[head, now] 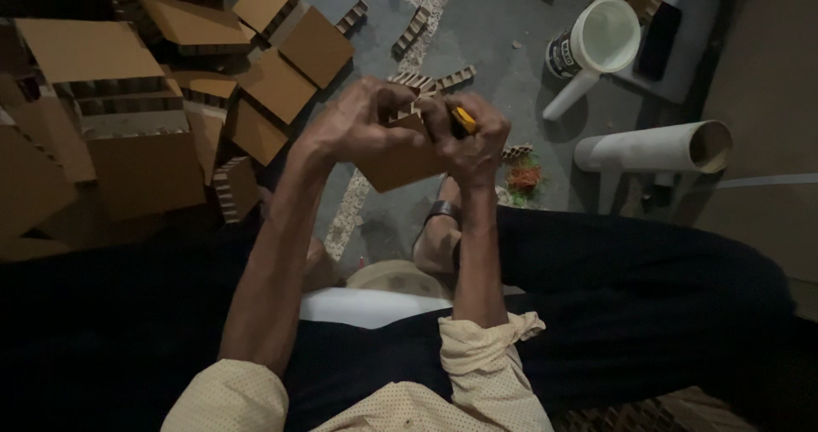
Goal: The person sits on the floor and repeatedly cuts rectangular cardboard pieces into smaller sections using a yellow utility knife. They hold each piece with the left hand, score and slice through the material, then separate the cut sections and set them aside.
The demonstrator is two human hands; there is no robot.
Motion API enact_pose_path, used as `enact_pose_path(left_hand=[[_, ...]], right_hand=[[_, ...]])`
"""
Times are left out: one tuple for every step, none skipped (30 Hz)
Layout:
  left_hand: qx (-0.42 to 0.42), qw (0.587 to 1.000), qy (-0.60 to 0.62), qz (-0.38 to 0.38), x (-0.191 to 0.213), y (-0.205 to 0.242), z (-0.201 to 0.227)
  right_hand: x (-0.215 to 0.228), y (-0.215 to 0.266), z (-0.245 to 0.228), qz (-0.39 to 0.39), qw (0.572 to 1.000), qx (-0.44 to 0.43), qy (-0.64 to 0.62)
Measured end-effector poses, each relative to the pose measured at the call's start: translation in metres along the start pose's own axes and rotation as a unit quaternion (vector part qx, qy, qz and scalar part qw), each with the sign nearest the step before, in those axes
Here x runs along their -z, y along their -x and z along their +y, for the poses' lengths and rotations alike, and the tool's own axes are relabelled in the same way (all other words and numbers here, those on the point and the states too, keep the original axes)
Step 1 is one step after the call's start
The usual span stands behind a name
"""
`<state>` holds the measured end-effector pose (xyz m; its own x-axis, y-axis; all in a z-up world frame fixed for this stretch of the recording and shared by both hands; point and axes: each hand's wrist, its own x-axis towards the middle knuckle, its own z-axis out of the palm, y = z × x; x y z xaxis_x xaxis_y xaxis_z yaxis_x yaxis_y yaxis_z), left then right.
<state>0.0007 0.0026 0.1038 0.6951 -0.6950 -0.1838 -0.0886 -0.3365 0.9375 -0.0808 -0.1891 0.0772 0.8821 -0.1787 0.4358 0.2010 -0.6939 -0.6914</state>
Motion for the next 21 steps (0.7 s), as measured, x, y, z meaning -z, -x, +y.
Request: enact_pose_path(left_hand=[[-0.014, 1.0, 0.017, 0.0, -0.001, 0.0, 0.0], [-0.035, 0.999, 0.037, -0.005, -0.002, -0.001, -0.002], [-0.057, 0.997, 0.057, -0.01, -0.004, -0.002, -0.003], [-0.078, 0.994, 0.078, -0.015, -0.005, -0.002, -0.006], [-0.088, 0.993, 0.078, -0.001, -0.007, -0.003, -0.01], [-0.095, 0.992, 0.077, 0.012, -0.006, -0.002, -0.014], [-0.102, 0.991, 0.077, 0.026, -0.004, -0.001, -0.019], [-0.084, 0.993, 0.073, 0.03, 0.0, -0.002, -0.023], [-0.065, 0.995, 0.07, 0.035, 0.005, -0.001, -0.028], [-0.048, 0.996, 0.067, 0.037, 0.01, -0.001, -0.031], [-0.065, 0.994, 0.068, 0.047, 0.013, 0.0, -0.032], [-0.082, 0.992, 0.067, 0.061, 0.021, 0.003, -0.033], [-0.099, 0.99, 0.066, 0.075, 0.029, 0.005, -0.032], [-0.084, 0.991, 0.05, 0.089, 0.036, 0.011, -0.032], [-0.069, 0.992, 0.034, 0.103, 0.043, 0.017, -0.031], [-0.052, 0.992, 0.02, 0.112, 0.048, 0.022, -0.029], [-0.043, 0.99, 0.001, 0.133, 0.057, 0.03, -0.028], [-0.038, 0.987, -0.018, 0.153, 0.071, 0.036, -0.026], [-0.034, 0.984, -0.038, 0.172, 0.083, 0.043, -0.025], [-0.086, 0.968, -0.113, 0.208, 0.095, 0.056, -0.025], [-0.138, 0.943, -0.188, 0.239, 0.104, 0.066, -0.025]], right_hand=[[-0.003, 0.003, 0.008, 0.005, 1.0, -0.001, -0.005], [-0.007, 0.004, 0.017, 0.027, 0.989, 0.014, 0.142], [-0.013, 0.004, 0.026, 0.049, 0.956, 0.028, 0.286], [-0.015, 0.006, 0.037, 0.07, 0.902, 0.042, 0.423], [-0.011, 0.009, 0.049, 0.161, 0.943, -0.145, 0.254], [-0.008, 0.014, 0.062, 0.239, 0.914, -0.323, 0.063], [-0.004, 0.019, 0.074, 0.298, 0.816, -0.477, -0.132], [0.003, 0.024, 0.087, 0.248, 0.833, -0.489, -0.075], [0.012, 0.028, 0.1, 0.197, 0.844, -0.498, -0.018], [0.018, 0.033, 0.112, 0.146, 0.85, -0.504, 0.04], [0.02, 0.039, 0.121, 0.035, 0.855, -0.496, 0.15], [0.016, 0.039, 0.128, -0.078, 0.84, -0.473, 0.255], [0.01, 0.039, 0.131, -0.189, 0.804, -0.439, 0.354], [0.001, 0.038, 0.132, -0.232, 0.818, -0.395, 0.348], [-0.01, 0.036, 0.131, -0.274, 0.829, -0.35, 0.34], [-0.017, 0.037, 0.125, -0.316, 0.834, -0.307, 0.332], [-0.024, 0.036, 0.116, -0.211, 0.901, -0.344, 0.158], [-0.029, 0.031, 0.107, -0.092, 0.926, -0.366, -0.02], [-0.029, 0.026, 0.098, -0.094, 0.923, -0.371, -0.033], [-0.027, 0.021, 0.087, -0.098, 0.92, -0.377, -0.045], [-0.026, 0.015, 0.076, -0.102, 0.916, -0.383, -0.056]])
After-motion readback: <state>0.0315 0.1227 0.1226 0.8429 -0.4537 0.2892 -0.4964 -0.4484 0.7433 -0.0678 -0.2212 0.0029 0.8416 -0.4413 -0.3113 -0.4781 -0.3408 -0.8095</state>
